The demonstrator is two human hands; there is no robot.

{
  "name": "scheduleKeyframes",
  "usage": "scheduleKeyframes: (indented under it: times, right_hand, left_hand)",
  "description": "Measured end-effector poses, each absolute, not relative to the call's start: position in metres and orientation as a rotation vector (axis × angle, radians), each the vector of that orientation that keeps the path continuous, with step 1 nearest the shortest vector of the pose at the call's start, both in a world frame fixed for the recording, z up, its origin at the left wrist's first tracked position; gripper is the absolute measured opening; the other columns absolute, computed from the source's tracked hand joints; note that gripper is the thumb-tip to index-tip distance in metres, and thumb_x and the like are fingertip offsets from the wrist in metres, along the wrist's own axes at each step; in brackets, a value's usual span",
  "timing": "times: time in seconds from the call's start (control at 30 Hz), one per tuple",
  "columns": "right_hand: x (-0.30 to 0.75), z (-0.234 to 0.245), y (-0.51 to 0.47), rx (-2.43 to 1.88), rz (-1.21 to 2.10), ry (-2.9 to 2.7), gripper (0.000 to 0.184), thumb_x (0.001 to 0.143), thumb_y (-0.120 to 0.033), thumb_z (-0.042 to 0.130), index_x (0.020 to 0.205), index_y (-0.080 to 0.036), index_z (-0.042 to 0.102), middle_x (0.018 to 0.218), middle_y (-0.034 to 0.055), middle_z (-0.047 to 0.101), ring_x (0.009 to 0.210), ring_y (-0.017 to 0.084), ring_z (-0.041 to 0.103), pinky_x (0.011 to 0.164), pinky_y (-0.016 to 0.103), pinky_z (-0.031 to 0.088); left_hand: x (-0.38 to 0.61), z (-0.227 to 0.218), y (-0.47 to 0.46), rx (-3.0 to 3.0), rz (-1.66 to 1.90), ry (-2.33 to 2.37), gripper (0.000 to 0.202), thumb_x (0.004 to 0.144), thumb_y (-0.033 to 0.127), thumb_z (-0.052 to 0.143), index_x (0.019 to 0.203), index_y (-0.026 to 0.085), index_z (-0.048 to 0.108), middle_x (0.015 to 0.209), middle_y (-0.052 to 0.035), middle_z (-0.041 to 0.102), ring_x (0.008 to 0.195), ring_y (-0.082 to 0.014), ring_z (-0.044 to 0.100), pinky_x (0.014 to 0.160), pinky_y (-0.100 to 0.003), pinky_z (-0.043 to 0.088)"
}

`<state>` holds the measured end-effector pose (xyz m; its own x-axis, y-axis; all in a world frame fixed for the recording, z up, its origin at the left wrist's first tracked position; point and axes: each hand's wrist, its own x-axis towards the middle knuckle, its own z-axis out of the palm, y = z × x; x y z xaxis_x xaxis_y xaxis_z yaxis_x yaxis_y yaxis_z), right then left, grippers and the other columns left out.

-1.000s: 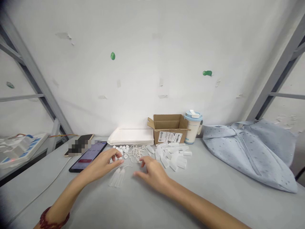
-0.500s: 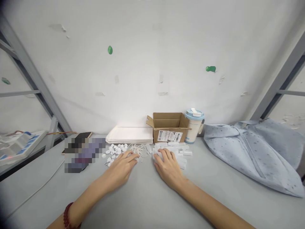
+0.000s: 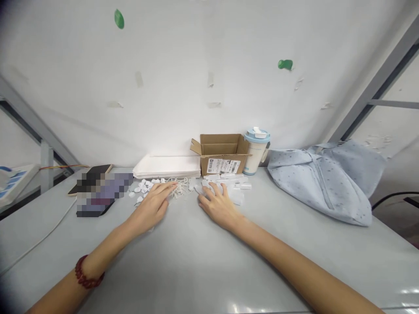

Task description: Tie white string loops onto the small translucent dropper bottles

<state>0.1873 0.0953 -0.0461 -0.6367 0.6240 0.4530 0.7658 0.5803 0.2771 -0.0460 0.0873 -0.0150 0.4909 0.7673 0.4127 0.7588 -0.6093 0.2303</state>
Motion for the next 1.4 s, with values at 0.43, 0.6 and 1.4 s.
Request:
scheduleKeyframes:
  times: [0.43,0.6,1.4]
  right_hand:
    - [0.190,-0.039,0.087,-1.038,-0.490,-2.310,0.014,0.089,-0.015,0.045,0.079,-0.016,0.054,0.078,0.0077,0.062,0.086,0.021,0.052,0.085,0.042,0.033]
    - [0.178,-0.030,0.062,-1.024,0.156,-2.073,0.004,0.086,-0.022,0.052,0.084,-0.019,0.050,0.081,0.0036,0.062,0.079,0.018,0.056,0.074,0.033,0.041]
    - [0.168,-0.035,0.042,-1.023,0.785,-1.799,0.009,0.089,-0.028,0.048,0.094,-0.021,0.045,0.093,0.0054,0.062,0.078,0.016,0.065,0.054,0.022,0.046]
  left_hand:
    - [-0.039,0.003,0.076,2.159,1.013,1.422,0.018,0.080,0.025,0.053,0.089,0.018,0.067,0.093,-0.0060,0.068,0.085,-0.0203,0.059,0.070,-0.031,0.048]
    - [-0.033,0.014,0.064,1.868,0.926,1.242,0.023,0.081,0.036,0.054,0.080,0.018,0.068,0.090,-0.0035,0.070,0.085,-0.0194,0.061,0.074,-0.028,0.046]
    - [-0.030,0.013,0.059,1.522,0.834,1.223,0.020,0.071,0.034,0.066,0.078,0.016,0.066,0.079,-0.0024,0.067,0.076,-0.0164,0.061,0.070,-0.027,0.048]
